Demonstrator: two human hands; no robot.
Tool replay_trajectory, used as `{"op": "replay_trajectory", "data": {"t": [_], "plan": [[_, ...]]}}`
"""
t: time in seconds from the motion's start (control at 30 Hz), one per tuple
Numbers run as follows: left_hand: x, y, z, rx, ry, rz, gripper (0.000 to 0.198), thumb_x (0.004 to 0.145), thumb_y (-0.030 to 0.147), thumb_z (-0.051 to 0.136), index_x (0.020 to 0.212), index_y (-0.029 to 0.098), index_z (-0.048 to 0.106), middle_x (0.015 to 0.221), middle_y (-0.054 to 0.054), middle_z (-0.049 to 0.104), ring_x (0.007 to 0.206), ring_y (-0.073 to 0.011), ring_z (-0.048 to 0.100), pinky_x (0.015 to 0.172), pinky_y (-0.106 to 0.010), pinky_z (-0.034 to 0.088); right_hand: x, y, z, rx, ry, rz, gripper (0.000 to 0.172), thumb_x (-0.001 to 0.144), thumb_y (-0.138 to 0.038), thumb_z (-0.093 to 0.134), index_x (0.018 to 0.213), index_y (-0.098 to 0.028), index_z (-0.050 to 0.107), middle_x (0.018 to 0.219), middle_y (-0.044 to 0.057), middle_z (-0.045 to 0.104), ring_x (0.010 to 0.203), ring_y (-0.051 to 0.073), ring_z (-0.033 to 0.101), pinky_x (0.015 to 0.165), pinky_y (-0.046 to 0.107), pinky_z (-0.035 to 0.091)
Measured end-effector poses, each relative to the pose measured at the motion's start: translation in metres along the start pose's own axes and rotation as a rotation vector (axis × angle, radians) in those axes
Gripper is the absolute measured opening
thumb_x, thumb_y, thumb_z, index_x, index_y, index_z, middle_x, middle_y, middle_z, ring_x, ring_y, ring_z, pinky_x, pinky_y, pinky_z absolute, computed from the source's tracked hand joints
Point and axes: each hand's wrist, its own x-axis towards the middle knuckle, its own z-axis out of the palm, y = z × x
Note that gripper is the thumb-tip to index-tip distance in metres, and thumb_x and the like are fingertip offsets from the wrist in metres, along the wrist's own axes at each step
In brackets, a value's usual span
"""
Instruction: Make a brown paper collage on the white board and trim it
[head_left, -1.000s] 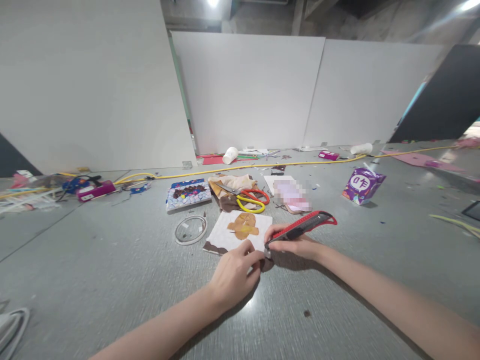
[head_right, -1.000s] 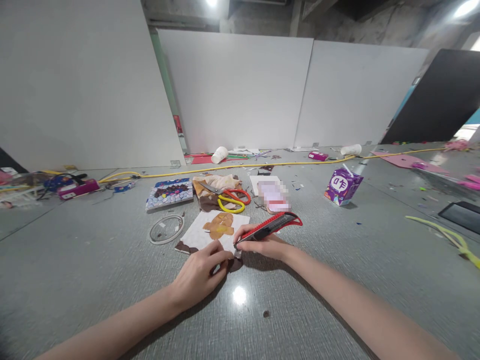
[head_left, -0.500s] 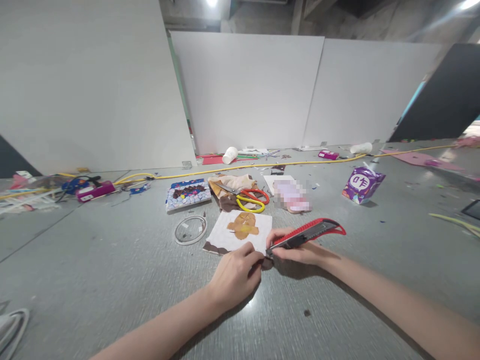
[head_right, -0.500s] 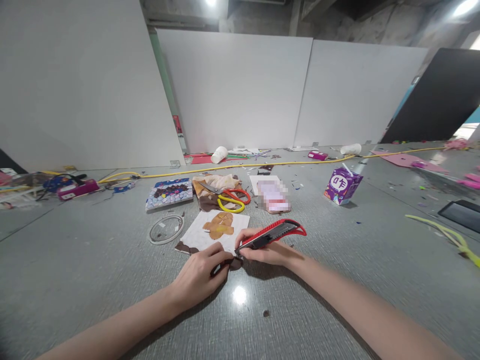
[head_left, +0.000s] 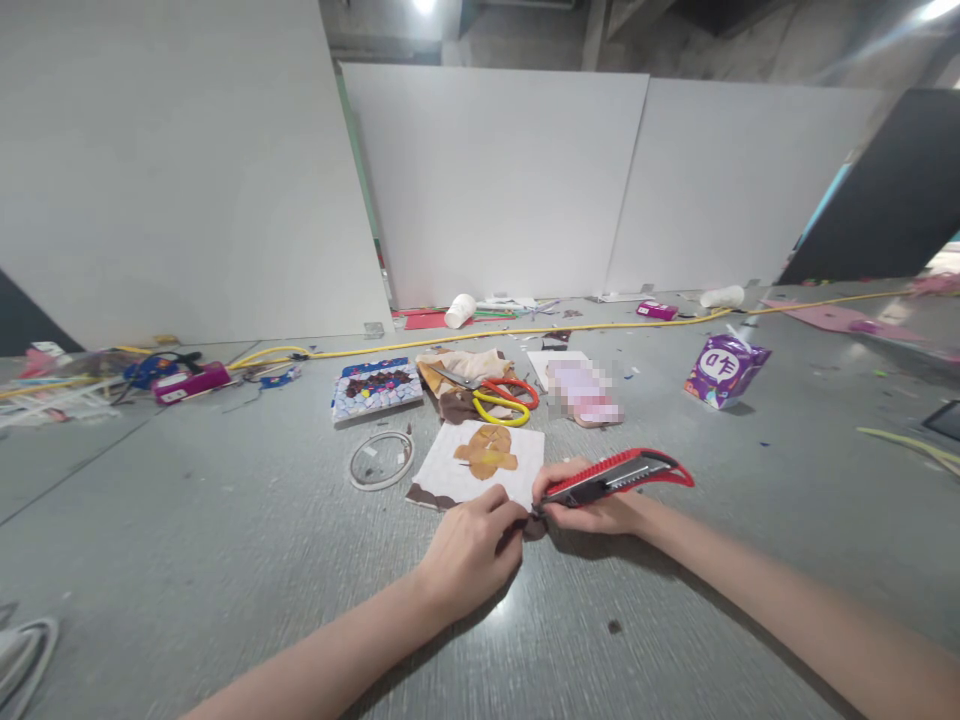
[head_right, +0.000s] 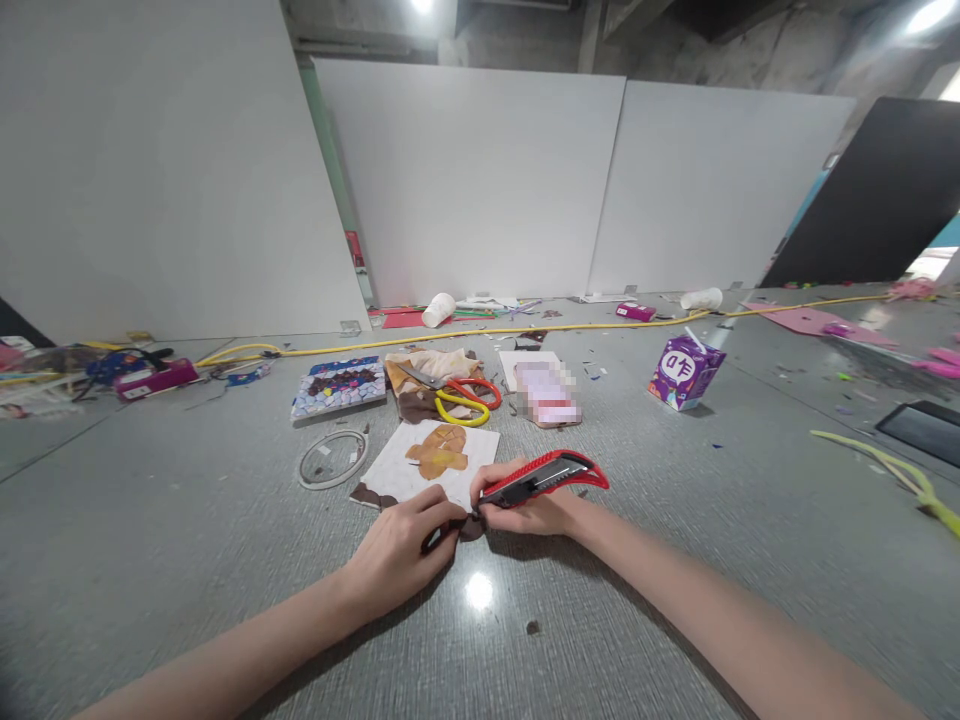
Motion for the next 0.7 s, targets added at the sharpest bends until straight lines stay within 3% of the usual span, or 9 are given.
{"op": "replay_trajectory", "data": {"t": [0.13,0.33,0.57,0.7], "plan": [[0.0,0.001,-0.001,-0.025,0.009,-0.04,0.023,0.071,0.011,0.042,0.087,0.019,0.055,0.079,-0.001,0.054,0.066,-0.013,0.052,0.058,-0.022,0.038,-0.002,0.001,0.0,0.1,0.045,0.059,0.011,0.069,-0.011,0.05,0.076,-0.017,0.057,0.065,-0.001,0.056,0.057,0.01,0.05,0.055,0.02,0.039],[0.001,0.0,-0.001,-0.125,0.069,-0.093,0.031,0.057,0.0,0.038,0.08,0.018,0.047,0.072,0.001,0.05,0.064,-0.0132,0.048,0.057,-0.022,0.035,-0.002,0.001,0.0,0.274,0.137,0.186,0.012,0.075,-0.025,0.055,0.084,-0.018,0.057,0.065,-0.001,0.055,0.059,0.01,0.05,0.053,0.02,0.038],[0.006,-0.001,-0.004,-0.261,0.101,-0.184,0.026,0.058,-0.002,0.037,0.072,0.018,0.044,0.064,0.003,0.045,0.06,-0.012,0.045,0.054,-0.021,0.032,0.006,-0.007,0.0,0.3,0.047,0.054,0.015,0.071,-0.028,0.062,0.08,-0.016,0.065,0.079,0.002,0.059,0.071,0.012,0.055,0.065,0.025,0.043],[0.008,-0.001,-0.005,-0.34,0.108,-0.218,0.024,0.06,-0.002,0.038,0.073,0.017,0.045,0.063,0.004,0.046,0.06,-0.0116,0.046,0.055,-0.02,0.033,0.01,-0.002,0.004,0.472,0.01,0.172,0.019,0.065,-0.027,0.068,0.077,-0.014,0.06,0.073,0.002,0.061,0.066,0.012,0.058,0.061,0.025,0.046]]}}
